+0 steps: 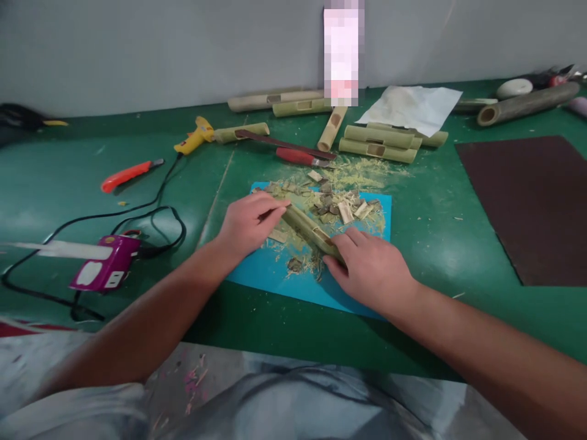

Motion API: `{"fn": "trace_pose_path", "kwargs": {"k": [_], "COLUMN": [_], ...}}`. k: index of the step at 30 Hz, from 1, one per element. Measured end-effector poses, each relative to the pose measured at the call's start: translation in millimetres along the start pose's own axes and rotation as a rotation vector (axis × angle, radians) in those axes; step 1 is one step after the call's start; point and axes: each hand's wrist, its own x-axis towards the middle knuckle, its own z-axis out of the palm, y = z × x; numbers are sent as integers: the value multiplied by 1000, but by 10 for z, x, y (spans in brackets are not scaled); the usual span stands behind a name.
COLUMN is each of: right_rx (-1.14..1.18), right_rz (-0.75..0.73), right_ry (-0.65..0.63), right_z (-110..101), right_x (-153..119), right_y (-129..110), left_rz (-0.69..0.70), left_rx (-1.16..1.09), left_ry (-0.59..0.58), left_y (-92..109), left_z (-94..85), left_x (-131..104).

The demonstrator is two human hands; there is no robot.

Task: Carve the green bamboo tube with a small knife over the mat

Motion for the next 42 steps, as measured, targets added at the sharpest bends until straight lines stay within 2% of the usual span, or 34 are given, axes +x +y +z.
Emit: {"fn": "trace_pose_path", "kwargs": {"k": [4, 8, 14, 20, 24, 30, 37, 42], "right_rx": [-27, -39, 3, 12, 4, 62, 227, 307], "right_rz": [-106, -157, -143, -147, -173, -273, -330, -330], "right_ry": [23, 35, 29, 26, 86, 147, 139, 142], "right_z": [-21, -64, -150, -109, -72, -85, 23, 47], "right_x": [24, 59, 94, 111, 114, 172, 272, 291], "right_y": [92, 235, 407, 497, 492, 394, 394, 406], "left_rz": [-129, -146, -63, 98, 154, 121, 130, 115], "left_rx": [-119, -157, -244, -242, -294, -214, -239, -282], "left_ry": [20, -47, -210, -260, -292, -242, -311, -331], "left_y": [5, 14, 3, -16, 41, 215, 148, 148], "left_z": [-108, -167, -209, -199, -166, -170, -249, -212], "left_x": [57, 61, 40, 14, -6, -81, -228, -219]}}
